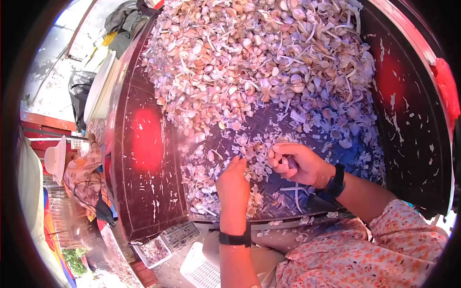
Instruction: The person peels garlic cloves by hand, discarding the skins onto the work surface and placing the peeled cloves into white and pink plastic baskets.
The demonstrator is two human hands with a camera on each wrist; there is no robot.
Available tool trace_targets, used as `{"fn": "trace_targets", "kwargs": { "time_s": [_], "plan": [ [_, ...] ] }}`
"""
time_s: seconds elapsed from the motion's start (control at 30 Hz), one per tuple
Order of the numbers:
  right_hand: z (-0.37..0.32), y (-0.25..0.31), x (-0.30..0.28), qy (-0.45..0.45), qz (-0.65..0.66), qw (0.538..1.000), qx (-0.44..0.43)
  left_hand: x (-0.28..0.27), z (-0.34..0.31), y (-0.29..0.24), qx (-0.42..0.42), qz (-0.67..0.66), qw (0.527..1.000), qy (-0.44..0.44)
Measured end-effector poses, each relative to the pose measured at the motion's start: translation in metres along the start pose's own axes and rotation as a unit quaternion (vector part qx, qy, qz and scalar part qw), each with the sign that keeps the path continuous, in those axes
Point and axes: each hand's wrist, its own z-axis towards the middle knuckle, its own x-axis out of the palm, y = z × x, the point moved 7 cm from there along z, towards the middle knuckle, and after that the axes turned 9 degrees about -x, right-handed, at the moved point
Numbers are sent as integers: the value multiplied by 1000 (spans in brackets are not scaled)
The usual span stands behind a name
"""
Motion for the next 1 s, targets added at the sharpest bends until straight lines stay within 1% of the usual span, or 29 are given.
{"fn": "trace_targets", "kwargs": {
  "time_s": [0.07,0.1,0.17,0.2,0.27,0.3,0.33,0.37,0.4,0.43,0.5,0.53,0.57,0.63,0.67,0.7,0.77,0.8,0.83,0.9,0.93,1.0],
  "plan": [
    [2,2,0,13,81,996,-18,1,3,-3,75,135,988,-20],
    [-7,7,-7,-5,86,996,-15,9,2,-8,72,127,989,-4],
    [-6,15,-11,-63,12,997,-41,6,9,-6,87,137,986,34],
    [-6,17,-5,-60,14,997,-41,5,10,-4,87,141,986,33],
    [-9,24,2,-89,-59,992,-73,-5,8,-3,92,86,992,-23],
    [-8,24,-1,-87,-58,992,-73,-7,7,-6,91,88,992,-24],
    [-6,21,-5,-73,-103,990,-65,-8,6,2,-22,-124,992,13],
    [-5,18,-7,-59,-148,986,-55,-4,1,6,-135,-329,933,49],
    [-6,15,-7,-72,-172,981,-44,-10,-4,-12,-153,-409,898,53],
    [-5,12,-3,-68,-171,982,-41,-14,-9,-21,-155,-407,899,49],
    [-6,8,-4,-89,-234,968,-23,-14,-18,-35,-163,-435,884,46],
    [-5,6,-3,-74,-217,973,-25,-13,-20,-44,-153,-459,875,19],
    [-5,6,-2,-78,-218,972,-25,-7,-21,-47,-154,-461,874,22],
    [-5,6,1,-76,-207,975,-30,0,-22,-46,-147,-460,876,-20],
    [-5,8,0,-82,-207,974,-32,5,-22,-43,-163,-445,880,-19],
    [-6,7,1,-72,-205,976,-28,11,-23,-43,-163,-446,880,-13],
    [-5,5,5,-49,-198,979,-19,13,-26,-40,-150,-465,871,-54],
    [-4,3,3,-38,-197,980,-16,14,-26,-40,-156,-496,853,-47],
    [-4,3,3,-40,-195,980,-17,15,-26,-42,-156,-496,853,-44],
    [-4,4,8,-24,-233,972,-20,15,-28,-41,-179,-532,825,-69],
    [-5,5,9,-26,-233,972,-19,15,-28,-41,-180,-533,824,-68],
    [-6,7,12,-13,-276,960,-41,23,-31,-36,-212,-598,771,-57]
  ]
}}
